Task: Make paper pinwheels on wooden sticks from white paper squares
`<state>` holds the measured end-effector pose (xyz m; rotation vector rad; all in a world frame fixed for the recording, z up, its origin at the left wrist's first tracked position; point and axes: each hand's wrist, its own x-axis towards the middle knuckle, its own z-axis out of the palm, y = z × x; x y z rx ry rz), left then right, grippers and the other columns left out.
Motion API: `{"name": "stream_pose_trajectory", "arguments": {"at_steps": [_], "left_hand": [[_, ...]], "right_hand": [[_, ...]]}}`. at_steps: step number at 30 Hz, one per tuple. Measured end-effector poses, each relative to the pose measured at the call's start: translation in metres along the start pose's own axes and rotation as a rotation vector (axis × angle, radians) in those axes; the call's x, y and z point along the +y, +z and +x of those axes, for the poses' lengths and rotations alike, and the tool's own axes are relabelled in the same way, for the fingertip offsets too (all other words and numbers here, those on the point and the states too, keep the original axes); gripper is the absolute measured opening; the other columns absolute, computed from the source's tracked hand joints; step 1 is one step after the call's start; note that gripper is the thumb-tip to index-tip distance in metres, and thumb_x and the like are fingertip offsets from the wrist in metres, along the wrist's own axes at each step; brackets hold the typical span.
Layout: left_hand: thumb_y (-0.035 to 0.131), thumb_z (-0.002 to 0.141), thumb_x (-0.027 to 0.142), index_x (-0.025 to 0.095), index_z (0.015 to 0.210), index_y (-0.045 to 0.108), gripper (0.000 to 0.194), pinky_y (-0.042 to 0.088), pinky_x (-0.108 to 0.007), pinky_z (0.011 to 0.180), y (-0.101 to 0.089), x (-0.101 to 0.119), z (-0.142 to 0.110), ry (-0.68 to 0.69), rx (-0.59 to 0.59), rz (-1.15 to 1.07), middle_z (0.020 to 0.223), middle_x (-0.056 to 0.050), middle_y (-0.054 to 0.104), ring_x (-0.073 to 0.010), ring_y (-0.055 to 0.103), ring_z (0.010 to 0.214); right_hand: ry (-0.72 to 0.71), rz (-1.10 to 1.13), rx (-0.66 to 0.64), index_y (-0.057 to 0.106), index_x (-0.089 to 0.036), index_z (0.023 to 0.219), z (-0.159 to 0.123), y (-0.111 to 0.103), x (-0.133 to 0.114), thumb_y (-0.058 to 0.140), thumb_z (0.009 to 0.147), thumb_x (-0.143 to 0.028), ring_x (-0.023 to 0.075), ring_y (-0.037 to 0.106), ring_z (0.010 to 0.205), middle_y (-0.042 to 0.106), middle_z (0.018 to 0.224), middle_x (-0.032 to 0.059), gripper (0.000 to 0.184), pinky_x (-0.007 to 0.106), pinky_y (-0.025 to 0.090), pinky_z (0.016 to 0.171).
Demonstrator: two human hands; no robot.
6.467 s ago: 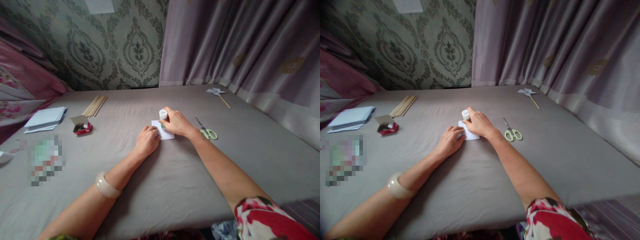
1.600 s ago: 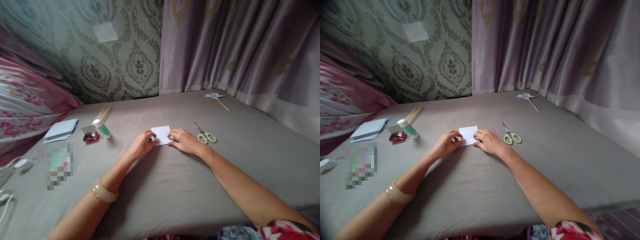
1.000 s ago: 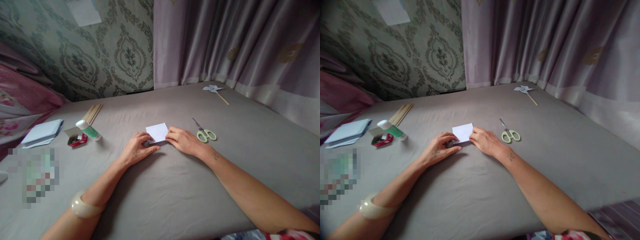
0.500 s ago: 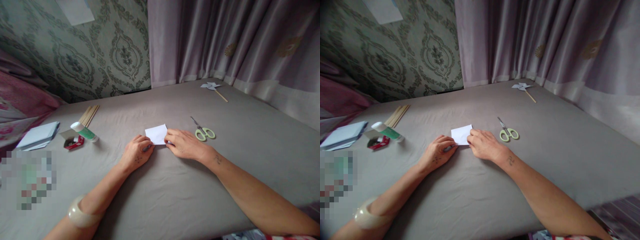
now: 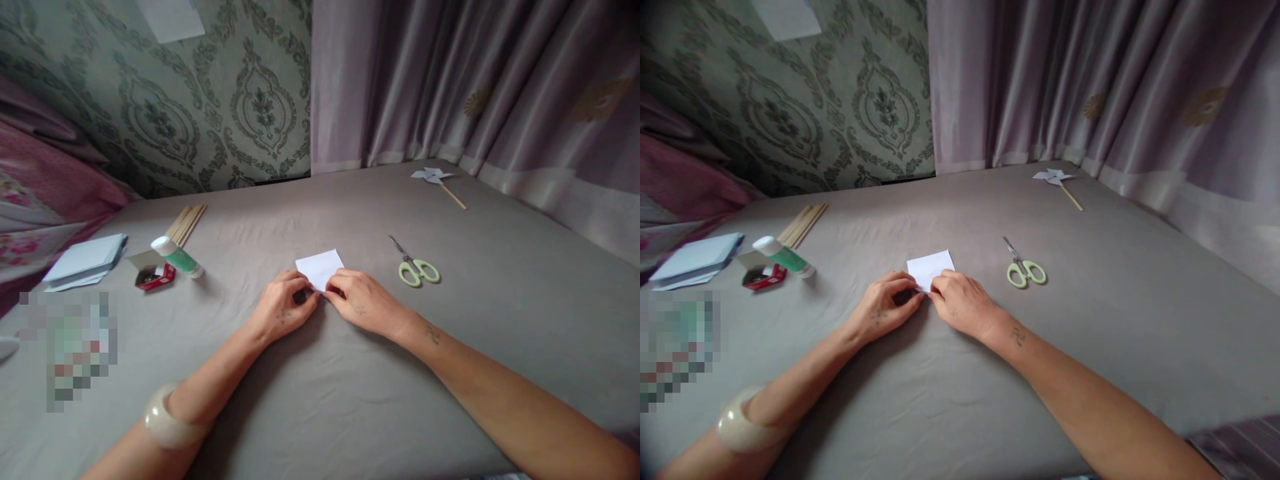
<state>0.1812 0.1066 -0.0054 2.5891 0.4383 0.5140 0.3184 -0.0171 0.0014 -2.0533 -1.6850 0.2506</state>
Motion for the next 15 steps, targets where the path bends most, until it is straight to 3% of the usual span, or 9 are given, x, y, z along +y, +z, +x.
{"name": "stream_pose_trajectory", "arguments": {"at_steps": [7, 15], "left_hand": [[0.054, 0.084, 0.019, 0.015, 0.076, 0.070, 0.019, 0.048, -0.026, 0.071, -0.0034, 0.0020, 0.0009, -0.044, -0.024, -0.050, 0.081, -0.006, 0.069, -0.0150, 0.062, 0.076], [0.056, 0.085, 0.020, 0.017, 0.089, 0.073, 0.018, 0.050, -0.026, 0.071, -0.0006, -0.0019, 0.0004, -0.052, 0.015, -0.082, 0.088, -0.007, 0.071, -0.0155, 0.065, 0.078]], "right_hand": [[0.100, 0.129, 0.058, 0.068, -0.015, 0.075, 0.0023, 0.0003, -0.0010, 0.055, 0.084, -0.013, 0.0134, 0.059, 0.069, 0.069, 0.076, 0.0049, 0.016, 0.024, 0.038, 0.065], [0.262, 0.207, 0.100, 0.071, -0.017, 0.080, 0.0057, 0.0025, -0.0011, 0.058, 0.083, -0.018, 0.0142, 0.063, 0.068, 0.073, 0.079, 0.0052, 0.014, 0.025, 0.041, 0.065]]}}
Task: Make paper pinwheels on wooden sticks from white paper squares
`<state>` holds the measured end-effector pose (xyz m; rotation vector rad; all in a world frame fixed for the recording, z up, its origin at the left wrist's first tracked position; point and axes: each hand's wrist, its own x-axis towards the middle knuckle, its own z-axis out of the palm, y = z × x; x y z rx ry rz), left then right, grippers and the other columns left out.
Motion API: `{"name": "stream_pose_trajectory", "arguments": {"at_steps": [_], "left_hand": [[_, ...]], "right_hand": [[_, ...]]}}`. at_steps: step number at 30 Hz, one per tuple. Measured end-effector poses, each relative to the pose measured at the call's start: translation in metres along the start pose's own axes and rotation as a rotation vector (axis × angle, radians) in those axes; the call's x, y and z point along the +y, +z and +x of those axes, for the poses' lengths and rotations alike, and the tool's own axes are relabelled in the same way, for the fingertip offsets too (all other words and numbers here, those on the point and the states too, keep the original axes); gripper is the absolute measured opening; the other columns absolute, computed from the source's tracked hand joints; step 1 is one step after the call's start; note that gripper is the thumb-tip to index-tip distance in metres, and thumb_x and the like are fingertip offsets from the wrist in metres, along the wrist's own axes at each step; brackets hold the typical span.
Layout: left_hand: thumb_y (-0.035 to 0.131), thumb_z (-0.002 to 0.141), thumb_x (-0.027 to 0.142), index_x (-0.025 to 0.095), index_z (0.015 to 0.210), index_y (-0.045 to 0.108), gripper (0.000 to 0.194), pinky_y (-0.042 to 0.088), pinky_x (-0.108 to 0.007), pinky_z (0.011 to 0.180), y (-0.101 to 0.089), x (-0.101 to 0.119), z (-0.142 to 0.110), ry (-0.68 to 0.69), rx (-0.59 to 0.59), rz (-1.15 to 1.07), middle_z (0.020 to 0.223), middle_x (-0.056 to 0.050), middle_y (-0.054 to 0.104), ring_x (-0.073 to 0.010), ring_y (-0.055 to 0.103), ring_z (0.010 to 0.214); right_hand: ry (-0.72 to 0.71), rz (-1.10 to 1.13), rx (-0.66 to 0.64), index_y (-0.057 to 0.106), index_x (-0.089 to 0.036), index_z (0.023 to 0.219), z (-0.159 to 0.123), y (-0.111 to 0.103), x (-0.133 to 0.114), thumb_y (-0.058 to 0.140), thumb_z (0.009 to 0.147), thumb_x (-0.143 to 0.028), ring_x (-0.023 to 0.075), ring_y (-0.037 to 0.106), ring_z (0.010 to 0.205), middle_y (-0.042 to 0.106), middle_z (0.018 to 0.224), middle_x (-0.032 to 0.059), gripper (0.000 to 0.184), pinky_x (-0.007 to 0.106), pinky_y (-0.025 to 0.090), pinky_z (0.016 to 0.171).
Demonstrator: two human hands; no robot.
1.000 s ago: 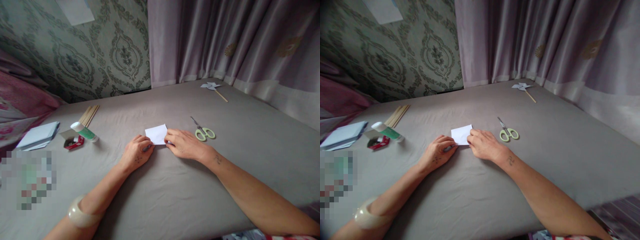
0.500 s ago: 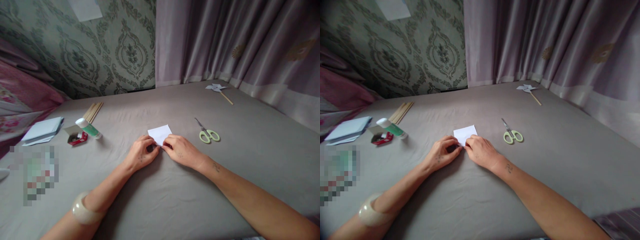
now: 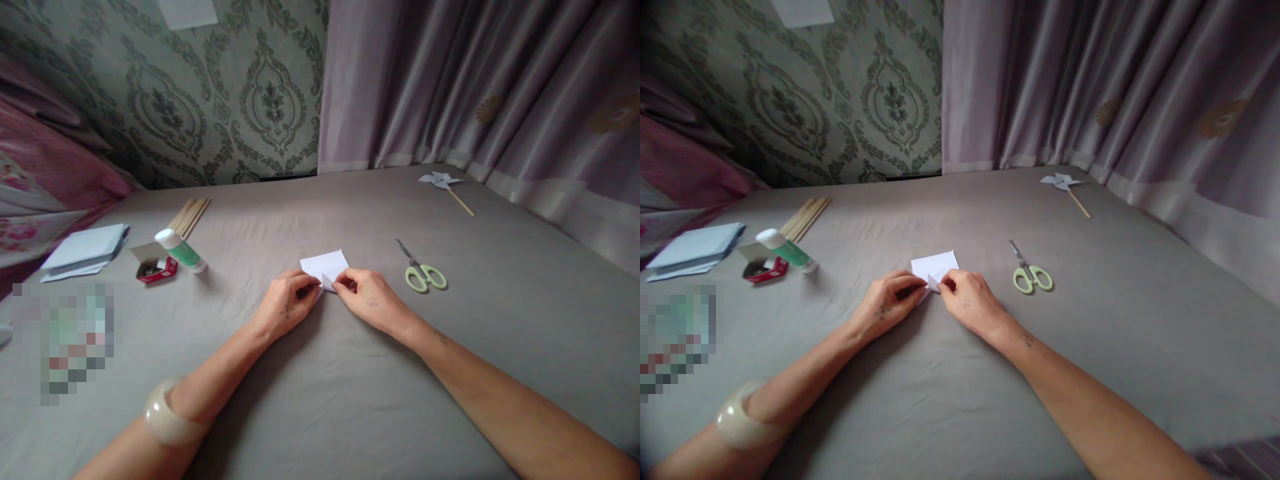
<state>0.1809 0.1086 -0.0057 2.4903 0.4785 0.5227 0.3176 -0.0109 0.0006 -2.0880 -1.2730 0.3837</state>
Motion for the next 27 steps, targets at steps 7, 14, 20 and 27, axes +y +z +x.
{"name": "stream_pose_trajectory", "arguments": {"at_steps": [7, 14, 20, 27], "left_hand": [[0.055, 0.086, 0.020, 0.017, 0.094, 0.074, 0.020, 0.050, -0.028, 0.075, 0.002, -0.001, 0.000, 0.004, -0.003, -0.001, 0.093, -0.008, 0.071, -0.0171, 0.065, 0.083], [0.055, 0.088, 0.024, 0.019, 0.101, 0.073, 0.023, 0.050, -0.029, 0.075, 0.005, -0.003, -0.001, 0.004, -0.019, 0.009, 0.095, -0.008, 0.069, -0.0179, 0.063, 0.087], [0.055, 0.087, 0.024, 0.019, 0.101, 0.073, 0.023, 0.050, -0.030, 0.077, 0.005, -0.004, -0.001, 0.015, -0.032, 0.037, 0.096, -0.008, 0.069, -0.0191, 0.062, 0.089], [0.055, 0.087, 0.022, 0.019, 0.110, 0.070, 0.028, 0.050, -0.031, 0.080, 0.006, -0.005, -0.001, 0.030, -0.032, 0.047, 0.098, -0.008, 0.068, -0.0191, 0.062, 0.089]], "right_hand": [[0.060, 0.024, 0.039, 0.069, -0.016, 0.091, 0.002, 0.003, 0.003, 0.060, 0.083, -0.019, 0.0151, 0.065, 0.070, 0.073, 0.079, 0.0054, 0.012, 0.025, 0.044, 0.067], [0.046, 0.046, 0.057, 0.064, -0.017, 0.099, 0.000, 0.009, 0.008, 0.059, 0.082, -0.018, 0.0128, 0.062, 0.061, 0.069, 0.071, 0.0014, 0.018, 0.024, 0.044, 0.063], [0.037, 0.014, 0.075, 0.063, -0.017, 0.098, 0.001, 0.011, 0.007, 0.056, 0.080, -0.016, 0.0127, 0.060, 0.058, 0.068, 0.069, 0.0010, 0.019, 0.024, 0.043, 0.062], [0.015, 0.021, 0.081, 0.064, -0.018, 0.097, 0.002, 0.012, 0.008, 0.056, 0.079, -0.016, 0.0119, 0.058, 0.056, 0.067, 0.067, -0.0001, 0.021, 0.024, 0.043, 0.062]]}}
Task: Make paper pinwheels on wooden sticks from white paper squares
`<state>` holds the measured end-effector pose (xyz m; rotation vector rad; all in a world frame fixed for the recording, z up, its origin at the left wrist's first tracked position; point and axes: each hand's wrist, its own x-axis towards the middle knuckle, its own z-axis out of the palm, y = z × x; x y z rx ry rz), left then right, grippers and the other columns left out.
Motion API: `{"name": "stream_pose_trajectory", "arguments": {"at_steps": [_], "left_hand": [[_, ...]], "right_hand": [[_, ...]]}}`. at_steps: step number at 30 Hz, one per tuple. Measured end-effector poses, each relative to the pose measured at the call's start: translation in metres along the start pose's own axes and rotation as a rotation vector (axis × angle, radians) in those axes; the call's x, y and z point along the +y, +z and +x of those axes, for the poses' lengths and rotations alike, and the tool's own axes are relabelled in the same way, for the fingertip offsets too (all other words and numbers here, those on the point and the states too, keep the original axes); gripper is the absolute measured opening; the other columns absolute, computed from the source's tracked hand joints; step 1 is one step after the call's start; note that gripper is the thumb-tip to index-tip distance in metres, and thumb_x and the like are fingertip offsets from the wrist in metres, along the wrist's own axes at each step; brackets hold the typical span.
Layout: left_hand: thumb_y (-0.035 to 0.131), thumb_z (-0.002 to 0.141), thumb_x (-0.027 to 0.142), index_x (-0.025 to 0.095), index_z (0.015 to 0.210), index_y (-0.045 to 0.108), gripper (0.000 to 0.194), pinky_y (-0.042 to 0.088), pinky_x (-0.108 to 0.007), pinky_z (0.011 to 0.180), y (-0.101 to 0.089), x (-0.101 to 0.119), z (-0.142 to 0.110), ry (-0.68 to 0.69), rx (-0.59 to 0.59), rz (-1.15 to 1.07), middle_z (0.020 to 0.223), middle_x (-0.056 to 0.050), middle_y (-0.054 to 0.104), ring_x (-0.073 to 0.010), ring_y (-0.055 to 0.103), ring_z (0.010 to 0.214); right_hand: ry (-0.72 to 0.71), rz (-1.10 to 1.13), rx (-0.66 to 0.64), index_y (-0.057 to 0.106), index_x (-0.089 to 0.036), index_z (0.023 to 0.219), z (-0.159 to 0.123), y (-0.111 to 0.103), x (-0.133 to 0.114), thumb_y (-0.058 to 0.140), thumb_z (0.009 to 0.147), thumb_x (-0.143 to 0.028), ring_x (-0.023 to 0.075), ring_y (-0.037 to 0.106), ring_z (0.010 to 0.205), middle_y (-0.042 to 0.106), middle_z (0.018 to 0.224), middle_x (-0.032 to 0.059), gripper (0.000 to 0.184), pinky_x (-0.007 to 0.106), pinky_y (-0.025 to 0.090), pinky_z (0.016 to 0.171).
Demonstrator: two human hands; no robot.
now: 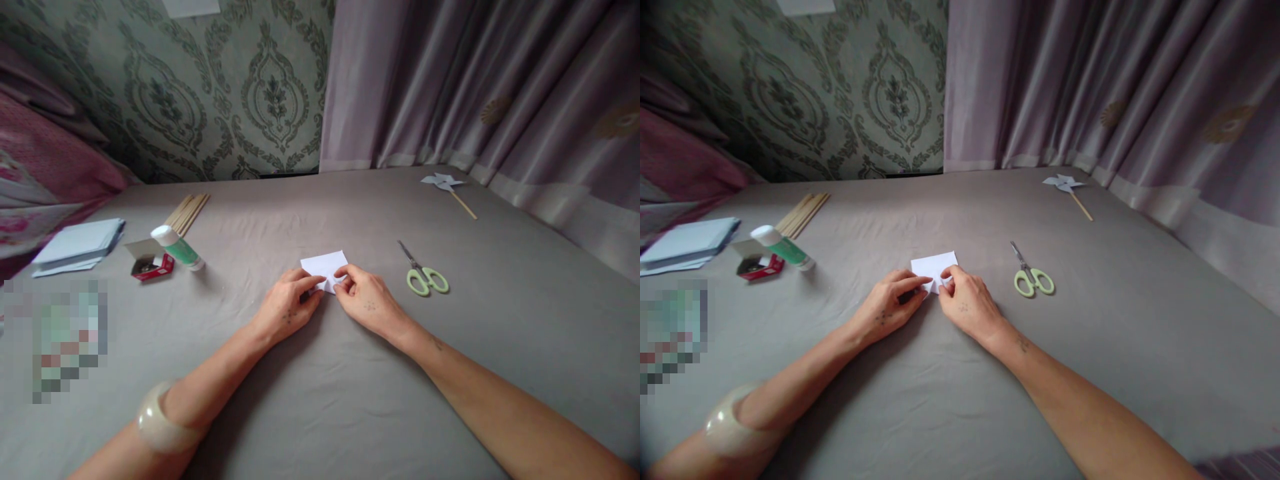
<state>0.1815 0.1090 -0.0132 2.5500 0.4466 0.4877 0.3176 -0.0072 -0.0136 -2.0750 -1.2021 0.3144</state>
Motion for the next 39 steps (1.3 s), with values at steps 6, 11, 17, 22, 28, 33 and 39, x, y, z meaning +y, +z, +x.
{"name": "stream_pose_trajectory", "arguments": {"at_steps": [6, 11, 17, 22, 28, 33, 39], "left_hand": [[0.056, 0.086, 0.020, 0.021, 0.106, 0.072, 0.026, 0.050, -0.031, 0.078, 0.0013, -0.0015, 0.0000, 0.035, -0.002, 0.041, 0.094, -0.008, 0.067, -0.0190, 0.061, 0.086], [0.056, 0.085, 0.020, 0.022, 0.104, 0.073, 0.026, 0.050, -0.031, 0.077, 0.0018, -0.0016, -0.0003, 0.045, -0.002, 0.047, 0.093, -0.007, 0.067, -0.0184, 0.060, 0.085], [0.055, 0.086, 0.020, 0.023, 0.104, 0.073, 0.025, 0.049, -0.030, 0.076, 0.0024, -0.0027, -0.0004, 0.047, -0.006, 0.048, 0.092, -0.007, 0.066, -0.0180, 0.060, 0.084], [0.056, 0.086, 0.021, 0.023, 0.105, 0.072, 0.025, 0.048, -0.031, 0.077, 0.0044, -0.0049, -0.0009, 0.067, 0.000, 0.056, 0.092, -0.007, 0.065, -0.0184, 0.059, 0.085], [0.055, 0.086, 0.021, 0.022, 0.105, 0.072, 0.025, 0.048, -0.031, 0.076, 0.0050, -0.0047, -0.0011, 0.060, 0.008, 0.059, 0.091, -0.007, 0.065, -0.0181, 0.059, 0.084], [0.055, 0.086, 0.021, 0.022, 0.104, 0.072, 0.025, 0.049, -0.031, 0.076, 0.0037, -0.0037, -0.0007, 0.057, 0.000, 0.054, 0.092, -0.007, 0.066, -0.0182, 0.059, 0.084], [0.055, 0.086, 0.022, 0.023, 0.104, 0.072, 0.025, 0.049, -0.031, 0.076, 0.0032, -0.0035, -0.0009, 0.056, -0.002, 0.053, 0.092, -0.007, 0.066, -0.0179, 0.060, 0.084]], "right_hand": [[-0.031, 0.010, -0.005, 0.065, -0.019, 0.094, 0.0011, 0.0002, 0.0017, 0.056, 0.078, -0.016, 0.0106, 0.056, 0.053, 0.065, 0.064, -0.0018, 0.019, 0.023, 0.041, 0.059], [-0.033, 0.000, -0.023, 0.068, -0.020, 0.094, 0.0014, -0.0010, 0.0003, 0.054, 0.078, -0.017, 0.0108, 0.056, 0.054, 0.065, 0.065, -0.0011, 0.021, 0.023, 0.042, 0.060], [-0.034, -0.005, -0.038, 0.070, -0.019, 0.099, 0.0023, -0.0018, -0.0001, 0.054, 0.078, -0.017, 0.0109, 0.056, 0.054, 0.066, 0.065, -0.0003, 0.027, 0.023, 0.043, 0.061], [-0.029, -0.019, -0.057, 0.070, -0.018, 0.103, 0.0036, -0.0020, 0.0010, 0.055, 0.078, -0.018, 0.0111, 0.055, 0.054, 0.066, 0.066, 0.0005, 0.029, 0.023, 0.042, 0.060], [-0.031, -0.024, -0.074, 0.071, -0.019, 0.104, 0.0040, -0.0022, 0.0016, 0.054, 0.078, -0.019, 0.0115, 0.056, 0.055, 0.068, 0.068, 0.0014, 0.031, 0.023, 0.042, 0.060], [-0.037, -0.042, -0.083, 0.071, -0.019, 0.105, 0.0049, -0.0032, 0.0006, 0.053, 0.078, -0.018, 0.0120, 0.057, 0.056, 0.068, 0.068, 0.0019, 0.033, 0.024, 0.043, 0.061], [-0.035, -0.040, -0.098, 0.071, -0.019, 0.107, 0.0063, -0.0035, 0.0012, 0.053, 0.078, -0.018, 0.0122, 0.057, 0.057, 0.069, 0.070, 0.0023, 0.034, 0.024, 0.043, 0.060]]}}
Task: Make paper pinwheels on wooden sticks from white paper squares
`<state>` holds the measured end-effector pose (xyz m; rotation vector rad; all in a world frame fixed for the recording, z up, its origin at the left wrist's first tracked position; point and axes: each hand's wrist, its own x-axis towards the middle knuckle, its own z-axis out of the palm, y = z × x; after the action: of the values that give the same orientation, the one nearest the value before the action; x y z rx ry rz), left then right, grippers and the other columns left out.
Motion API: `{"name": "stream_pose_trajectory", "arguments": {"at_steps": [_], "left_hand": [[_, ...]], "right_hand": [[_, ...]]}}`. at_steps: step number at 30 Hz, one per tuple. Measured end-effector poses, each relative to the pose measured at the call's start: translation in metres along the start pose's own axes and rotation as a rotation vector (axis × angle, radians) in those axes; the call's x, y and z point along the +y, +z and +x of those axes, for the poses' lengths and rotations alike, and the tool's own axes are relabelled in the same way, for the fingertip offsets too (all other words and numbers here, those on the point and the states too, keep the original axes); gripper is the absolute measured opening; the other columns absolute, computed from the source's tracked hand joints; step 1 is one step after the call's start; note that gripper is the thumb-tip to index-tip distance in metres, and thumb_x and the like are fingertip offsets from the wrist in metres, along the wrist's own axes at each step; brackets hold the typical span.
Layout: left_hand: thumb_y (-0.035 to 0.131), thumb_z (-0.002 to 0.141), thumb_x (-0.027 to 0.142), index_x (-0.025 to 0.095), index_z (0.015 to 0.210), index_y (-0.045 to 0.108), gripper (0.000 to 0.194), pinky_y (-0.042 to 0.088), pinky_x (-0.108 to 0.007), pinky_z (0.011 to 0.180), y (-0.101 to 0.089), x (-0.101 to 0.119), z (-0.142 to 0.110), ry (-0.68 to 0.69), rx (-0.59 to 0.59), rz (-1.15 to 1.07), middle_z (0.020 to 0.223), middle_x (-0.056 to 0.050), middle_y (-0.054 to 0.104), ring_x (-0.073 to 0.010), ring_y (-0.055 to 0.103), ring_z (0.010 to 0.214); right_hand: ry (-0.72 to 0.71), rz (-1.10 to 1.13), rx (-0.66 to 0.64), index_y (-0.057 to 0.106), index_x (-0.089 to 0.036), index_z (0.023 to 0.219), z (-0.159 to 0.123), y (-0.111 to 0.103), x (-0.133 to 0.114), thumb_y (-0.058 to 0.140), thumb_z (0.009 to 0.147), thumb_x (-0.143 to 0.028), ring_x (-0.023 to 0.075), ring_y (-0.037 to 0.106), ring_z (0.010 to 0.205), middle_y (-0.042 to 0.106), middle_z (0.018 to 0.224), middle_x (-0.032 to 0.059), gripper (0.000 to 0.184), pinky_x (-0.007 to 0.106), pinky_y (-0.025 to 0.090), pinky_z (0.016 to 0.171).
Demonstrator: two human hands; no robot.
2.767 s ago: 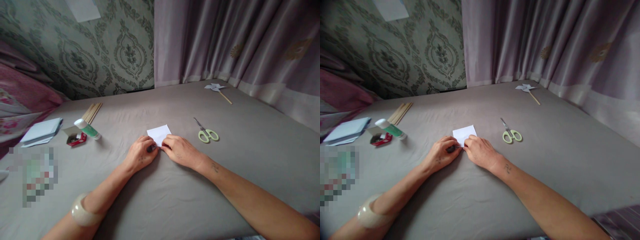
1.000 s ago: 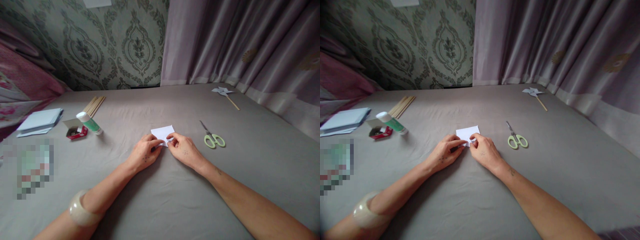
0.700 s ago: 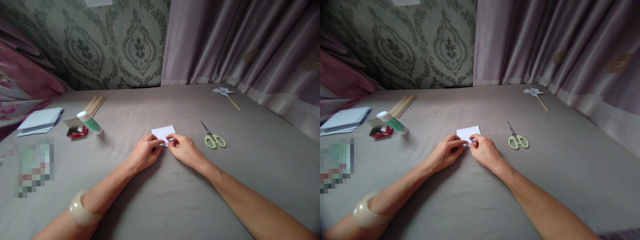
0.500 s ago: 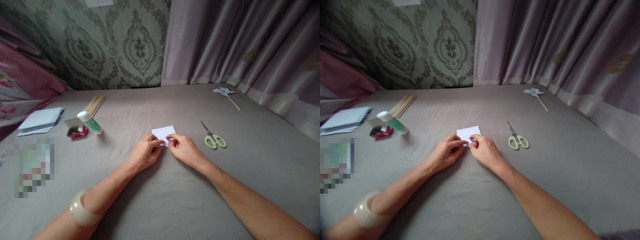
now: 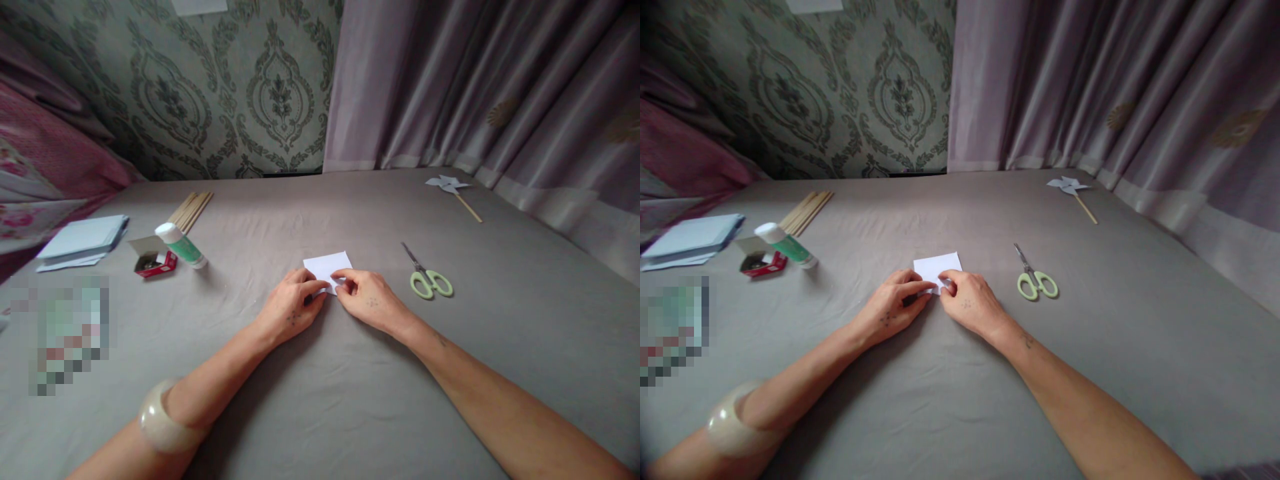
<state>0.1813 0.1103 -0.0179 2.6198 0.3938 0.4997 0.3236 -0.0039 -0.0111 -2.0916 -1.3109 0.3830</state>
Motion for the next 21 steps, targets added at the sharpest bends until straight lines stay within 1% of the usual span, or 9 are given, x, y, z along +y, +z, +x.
{"name": "stream_pose_trajectory", "arguments": {"at_steps": [13, 18, 21], "left_hand": [[0.054, 0.086, 0.022, 0.024, 0.104, 0.072, 0.025, 0.050, -0.031, 0.078, 0.0015, -0.0016, -0.0007, 0.011, 0.009, 0.003, 0.095, -0.007, 0.066, -0.0181, 0.060, 0.087], [0.055, 0.086, 0.022, 0.024, 0.103, 0.073, 0.025, 0.050, -0.031, 0.078, 0.0005, 0.0000, -0.0001, 0.007, 0.010, -0.001, 0.094, -0.007, 0.066, -0.0185, 0.061, 0.087], [0.056, 0.085, 0.021, 0.024, 0.102, 0.073, 0.024, 0.050, -0.032, 0.078, -0.0002, 0.0007, 0.0000, -0.005, 0.008, -0.011, 0.094, -0.007, 0.066, -0.0188, 0.060, 0.086]], "right_hand": [[-0.036, -0.049, -0.015, 0.072, -0.020, 0.104, 0.0001, -0.0007, -0.0009, 0.052, 0.078, -0.018, 0.0139, 0.060, 0.059, 0.072, 0.075, 0.0037, 0.033, 0.025, 0.043, 0.062], [-0.045, -0.062, -0.021, 0.072, -0.021, 0.104, 0.0008, -0.0004, -0.0010, 0.053, 0.078, -0.018, 0.0155, 0.063, 0.065, 0.073, 0.079, 0.0044, 0.032, 0.025, 0.045, 0.065], [-0.048, -0.067, -0.028, 0.072, -0.021, 0.105, 0.0018, -0.0008, -0.0018, 0.050, 0.080, -0.017, 0.0170, 0.066, 0.071, 0.075, 0.087, 0.0059, 0.033, 0.027, 0.048, 0.070]]}}
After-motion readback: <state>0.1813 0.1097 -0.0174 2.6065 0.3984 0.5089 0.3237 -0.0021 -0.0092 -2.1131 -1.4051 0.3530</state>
